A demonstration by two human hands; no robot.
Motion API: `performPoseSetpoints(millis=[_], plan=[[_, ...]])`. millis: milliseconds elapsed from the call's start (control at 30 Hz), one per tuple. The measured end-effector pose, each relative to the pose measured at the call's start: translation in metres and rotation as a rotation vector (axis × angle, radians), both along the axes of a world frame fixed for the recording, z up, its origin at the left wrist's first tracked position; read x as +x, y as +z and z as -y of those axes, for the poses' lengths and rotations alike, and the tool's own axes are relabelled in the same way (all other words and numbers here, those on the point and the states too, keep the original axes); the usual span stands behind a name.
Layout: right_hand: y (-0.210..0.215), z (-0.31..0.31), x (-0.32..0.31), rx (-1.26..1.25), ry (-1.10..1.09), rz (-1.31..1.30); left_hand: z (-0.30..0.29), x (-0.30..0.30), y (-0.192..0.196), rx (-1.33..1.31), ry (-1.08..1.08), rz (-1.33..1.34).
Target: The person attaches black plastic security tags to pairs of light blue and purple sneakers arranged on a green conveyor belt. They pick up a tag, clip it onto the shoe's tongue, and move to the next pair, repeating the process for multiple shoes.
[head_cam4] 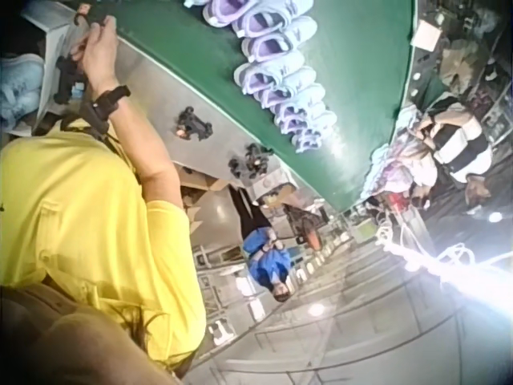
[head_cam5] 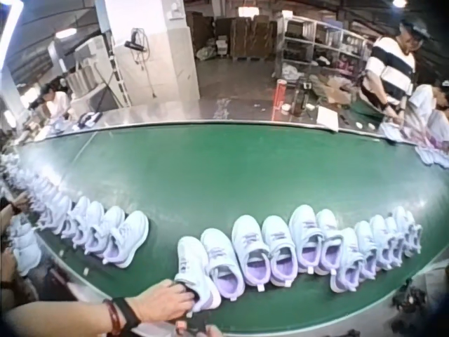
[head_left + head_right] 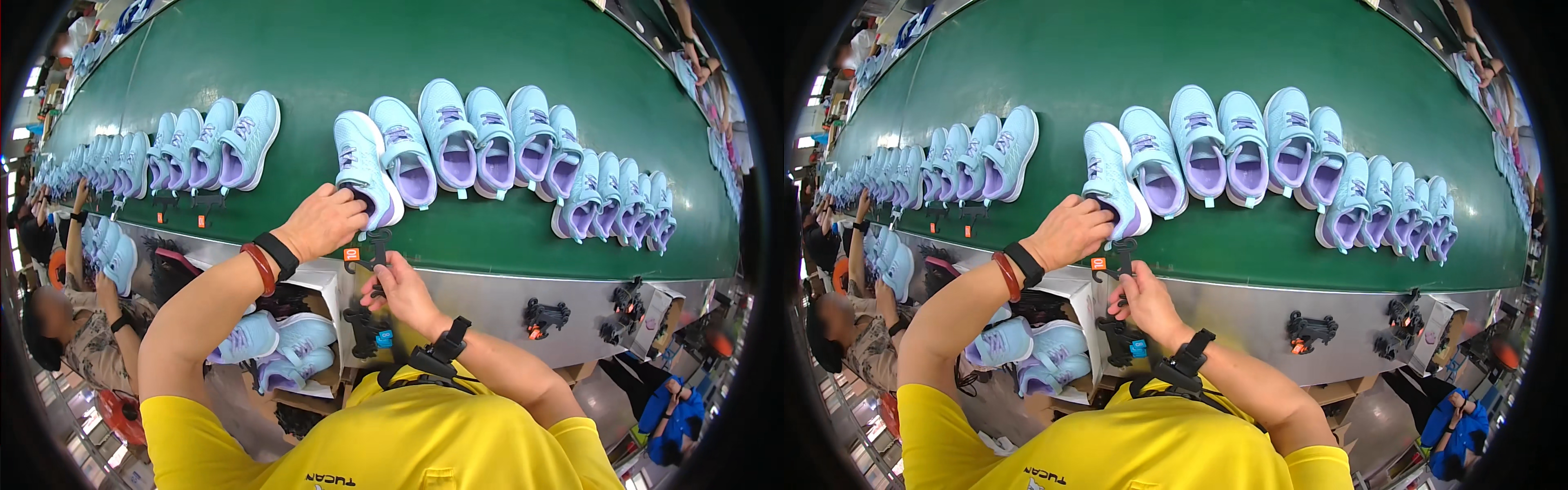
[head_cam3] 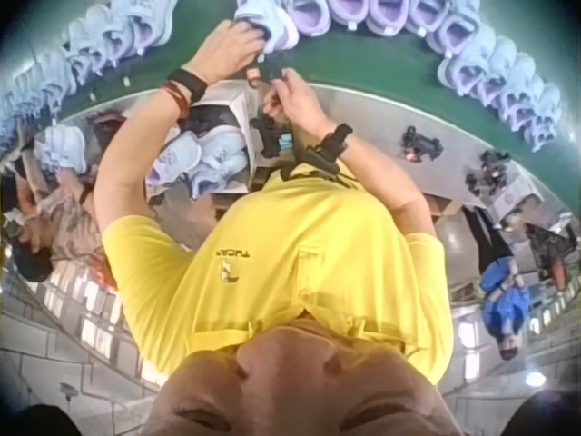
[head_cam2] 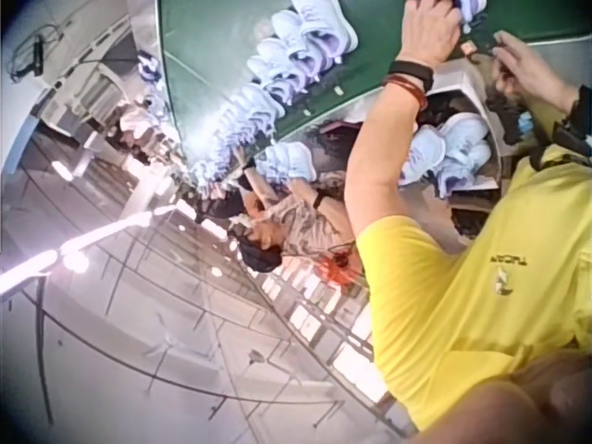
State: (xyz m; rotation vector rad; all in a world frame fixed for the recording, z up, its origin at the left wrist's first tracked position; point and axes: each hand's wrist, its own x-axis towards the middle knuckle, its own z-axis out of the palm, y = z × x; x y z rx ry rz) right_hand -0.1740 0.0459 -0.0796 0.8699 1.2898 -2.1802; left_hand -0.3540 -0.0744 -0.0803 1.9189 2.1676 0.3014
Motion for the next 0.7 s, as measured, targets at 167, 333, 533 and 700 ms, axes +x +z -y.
performPoseSetpoints(millis=[167,333,533,700], plan=[[0.013,0.011,0.000,-0.069,0.091,0.021,-0.010,-0.003,0.007,-0.013,-0.093,-0.069],[0.014,0.004,0.005,-0.069,-0.043,0.021,-0.010,-0.003,0.006,-0.034,-0.116,-0.084],[0.008,-0.011,0.009,0.051,-0.028,0.029,-0.008,0.001,0.006,-0.036,-0.088,-0.077],[0.006,-0.012,0.003,0.013,0.008,0.020,-0.010,0.002,0.005,-0.044,-0.082,-0.087]])
